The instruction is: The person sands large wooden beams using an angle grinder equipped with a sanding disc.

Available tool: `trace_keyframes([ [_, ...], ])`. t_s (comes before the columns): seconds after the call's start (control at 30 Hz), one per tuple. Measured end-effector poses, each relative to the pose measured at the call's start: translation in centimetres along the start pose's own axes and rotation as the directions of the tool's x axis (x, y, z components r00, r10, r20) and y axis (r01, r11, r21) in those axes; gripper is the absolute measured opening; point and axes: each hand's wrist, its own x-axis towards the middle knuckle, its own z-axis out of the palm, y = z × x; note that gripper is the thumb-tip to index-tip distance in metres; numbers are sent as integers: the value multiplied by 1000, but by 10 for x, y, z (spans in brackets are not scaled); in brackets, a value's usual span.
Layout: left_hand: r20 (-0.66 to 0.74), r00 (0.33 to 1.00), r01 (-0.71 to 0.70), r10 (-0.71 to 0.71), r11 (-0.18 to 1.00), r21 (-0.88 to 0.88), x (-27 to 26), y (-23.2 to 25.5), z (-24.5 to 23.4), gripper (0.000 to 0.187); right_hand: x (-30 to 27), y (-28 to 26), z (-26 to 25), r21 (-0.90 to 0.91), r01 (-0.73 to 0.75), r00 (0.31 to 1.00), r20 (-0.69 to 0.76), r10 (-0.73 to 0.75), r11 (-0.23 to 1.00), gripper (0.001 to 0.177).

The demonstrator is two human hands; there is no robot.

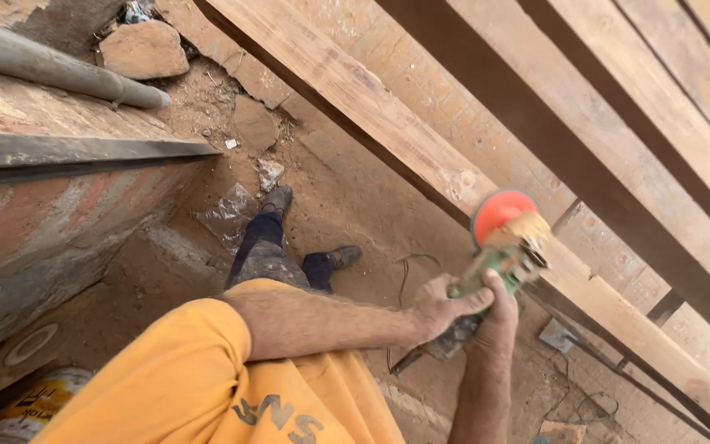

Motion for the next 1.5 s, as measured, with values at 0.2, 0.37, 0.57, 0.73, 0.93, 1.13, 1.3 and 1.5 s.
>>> trace_keyframes([
  [0.2, 46, 999, 17, -17, 1000, -6, -3, 15, -7, 100, -5, 0, 16, 200, 41, 999, 25, -47, 979, 49],
  [0.37, -44, 999, 0, -9, 977, -214, -65, 72, -101, 79, -9, -2, 151, -47, 19, 995, 103, -14, 999, 50],
  [0.57, -334, 910, -377, 247, 828, -416, -110, 144, -201, 62, -21, -23, 327, -344, 232, 821, 571, 7, 910, 67],
  [0.73, -390, 893, -378, 223, 843, -383, -111, 122, -202, 67, -26, -17, 314, -448, 231, 860, 510, 35, 864, 71],
  [0.93, -244, 964, -150, 104, 973, -177, -98, 78, -118, 72, -34, 2, 179, -188, 16, 954, 297, 41, 982, 61],
  [1.13, -266, 930, -250, 255, 967, 51, -75, 21, -40, 80, -41, 8, 69, -131, -10, 987, 160, 31, 991, 53],
  [1.3, -137, 985, -89, 103, 990, 107, -31, -50, 27, 78, -24, 29, -43, 54, 18, 998, 60, -22, 998, 46],
  [1.5, 105, 994, 11, -16, 999, 43, -10, -66, 85, 77, -23, 25, -112, 216, 35, 999, 12, -39, 976, 42],
])
